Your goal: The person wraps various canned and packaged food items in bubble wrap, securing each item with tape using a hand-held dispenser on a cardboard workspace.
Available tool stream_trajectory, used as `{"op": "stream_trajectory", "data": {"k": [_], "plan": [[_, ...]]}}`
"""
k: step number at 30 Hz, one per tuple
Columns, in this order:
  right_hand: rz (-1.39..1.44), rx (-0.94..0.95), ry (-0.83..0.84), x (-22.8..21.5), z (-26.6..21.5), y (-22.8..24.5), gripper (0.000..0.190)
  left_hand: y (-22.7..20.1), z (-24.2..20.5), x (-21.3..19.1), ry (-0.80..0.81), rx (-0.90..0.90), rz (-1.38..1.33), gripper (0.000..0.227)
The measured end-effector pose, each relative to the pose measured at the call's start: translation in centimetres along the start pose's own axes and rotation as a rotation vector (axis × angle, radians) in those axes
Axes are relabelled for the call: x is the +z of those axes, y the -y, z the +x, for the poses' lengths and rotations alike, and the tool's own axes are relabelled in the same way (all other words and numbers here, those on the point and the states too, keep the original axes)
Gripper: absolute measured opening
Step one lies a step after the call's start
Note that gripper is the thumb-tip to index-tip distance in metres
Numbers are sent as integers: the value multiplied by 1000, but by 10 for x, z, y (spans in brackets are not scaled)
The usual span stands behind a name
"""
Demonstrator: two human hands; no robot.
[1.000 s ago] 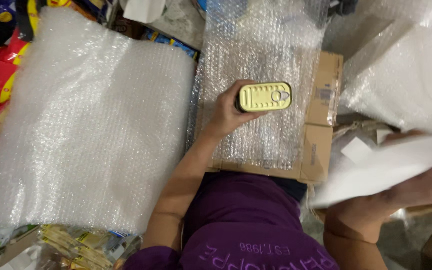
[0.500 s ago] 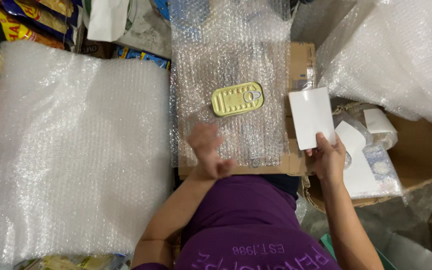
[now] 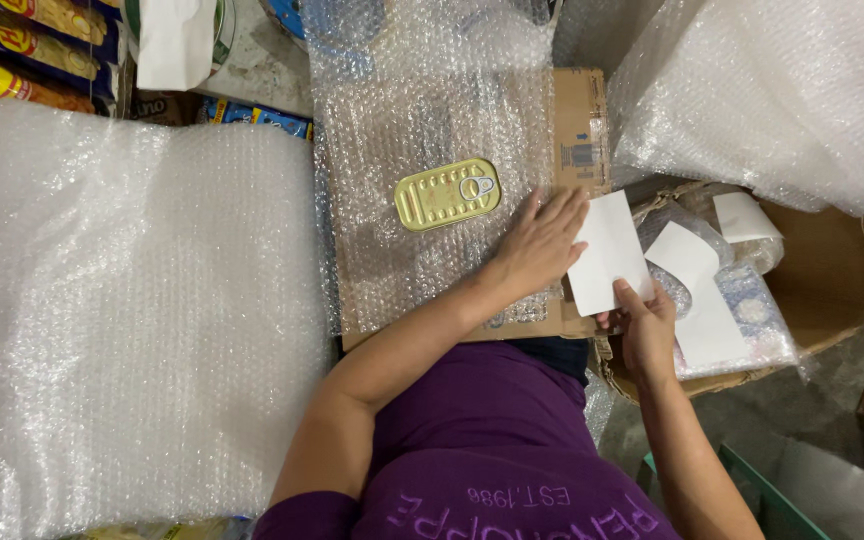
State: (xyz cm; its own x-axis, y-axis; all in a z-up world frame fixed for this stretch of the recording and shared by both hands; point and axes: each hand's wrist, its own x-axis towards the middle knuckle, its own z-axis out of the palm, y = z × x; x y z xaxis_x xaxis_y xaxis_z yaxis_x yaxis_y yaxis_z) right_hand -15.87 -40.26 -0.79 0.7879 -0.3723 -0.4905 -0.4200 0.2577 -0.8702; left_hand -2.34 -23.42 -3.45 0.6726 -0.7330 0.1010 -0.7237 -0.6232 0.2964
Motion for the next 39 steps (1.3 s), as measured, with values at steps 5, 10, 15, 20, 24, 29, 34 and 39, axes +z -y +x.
{"op": "stream_trajectory", "data": {"k": [5,10,15,20,24,29,34,39], "plan": [[-393,-357,-177,-24,8,6,20,-13,-17,-64,-91,45,-345,62],[-563,-722,10,3,11,50,24,16,-78,-154,-392,45,-48,60],[-794,-884,564,116,41,67,72,74,-104,-201,-141,-256,-125,77],[-654,-474,646,188,64,39,63,82,-112,-193,-122,-313,-315,83],[-807,-665,683,192,74,44,58,95,-117,-186,-184,-284,-312,83],[-660,-599,812,200,77,59,56,118,-120,-196,-209,-377,-490,75],[-316,-414,958,216,81,60,55,145,-124,-190,-279,-445,-641,73],[-148,-253,946,227,87,73,47,169,-128,-172,-458,-521,-767,70]]}}
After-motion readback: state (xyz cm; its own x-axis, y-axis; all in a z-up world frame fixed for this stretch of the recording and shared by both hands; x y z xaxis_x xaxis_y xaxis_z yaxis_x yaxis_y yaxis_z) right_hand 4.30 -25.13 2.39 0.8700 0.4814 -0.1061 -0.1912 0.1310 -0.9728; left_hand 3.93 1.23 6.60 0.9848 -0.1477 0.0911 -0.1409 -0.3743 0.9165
